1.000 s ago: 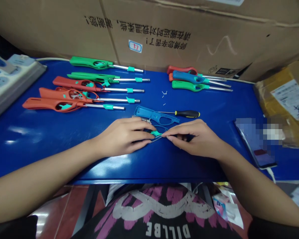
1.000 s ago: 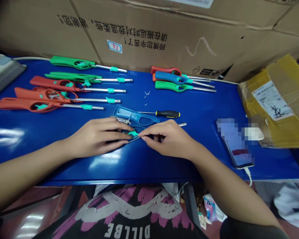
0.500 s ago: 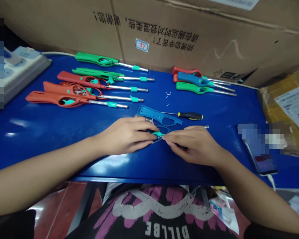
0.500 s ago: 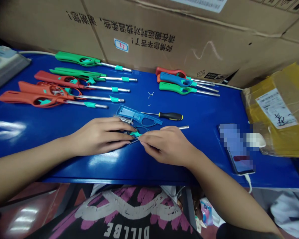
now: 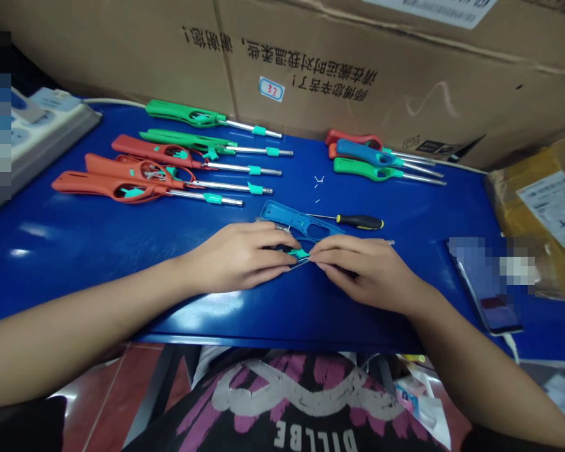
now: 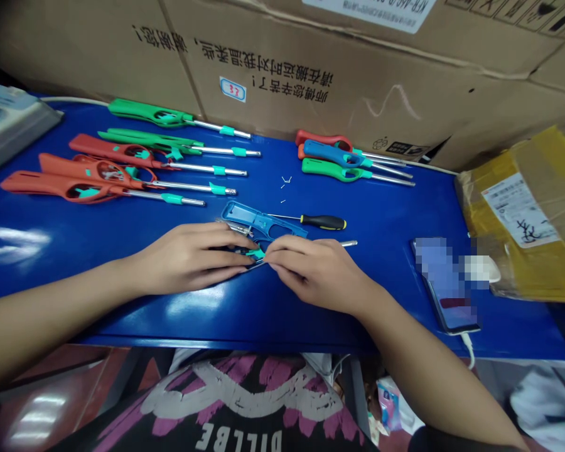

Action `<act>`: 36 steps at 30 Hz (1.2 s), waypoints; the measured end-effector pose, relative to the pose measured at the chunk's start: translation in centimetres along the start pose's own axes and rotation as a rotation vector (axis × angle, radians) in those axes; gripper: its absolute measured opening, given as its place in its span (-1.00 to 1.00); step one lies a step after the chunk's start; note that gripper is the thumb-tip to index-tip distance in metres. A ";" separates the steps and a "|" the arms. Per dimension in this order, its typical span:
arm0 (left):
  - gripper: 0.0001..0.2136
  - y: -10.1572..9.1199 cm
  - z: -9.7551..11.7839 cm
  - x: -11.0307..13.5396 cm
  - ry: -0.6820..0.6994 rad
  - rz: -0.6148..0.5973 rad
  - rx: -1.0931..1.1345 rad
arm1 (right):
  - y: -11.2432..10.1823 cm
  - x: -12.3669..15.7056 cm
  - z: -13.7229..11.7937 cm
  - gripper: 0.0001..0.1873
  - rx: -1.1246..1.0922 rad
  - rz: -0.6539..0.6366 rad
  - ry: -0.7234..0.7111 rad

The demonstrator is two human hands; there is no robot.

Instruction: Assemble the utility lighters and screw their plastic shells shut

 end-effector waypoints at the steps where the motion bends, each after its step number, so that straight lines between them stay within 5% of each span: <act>1: -0.80 0.0 -0.1 0.0 -0.002 -0.004 -0.005 | -0.1 0.0 0.4 -0.80 0.000 -0.003 0.018; 12: -0.78 0.0 -0.4 0.1 -0.015 -0.022 -0.004 | -0.1 0.4 2.9 -0.92 0.003 -0.079 0.152; 18: -0.77 0.0 -0.4 0.2 -0.014 -0.001 0.010 | -0.3 0.6 3.0 -0.83 0.002 -0.091 0.099; 36: -0.73 0.0 -0.9 0.2 -0.081 -0.001 -0.009 | 0.3 1.3 0.4 -0.69 0.476 -0.185 -0.112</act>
Point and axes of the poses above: each hand's wrist, its own x-axis away from the middle knuckle, its own y-axis out of the palm, z = x × y, the point moved 9 cm from there along -x, towards the middle knuckle, and after that the axes turned 14 degrees about x, right-handed, at the moved point
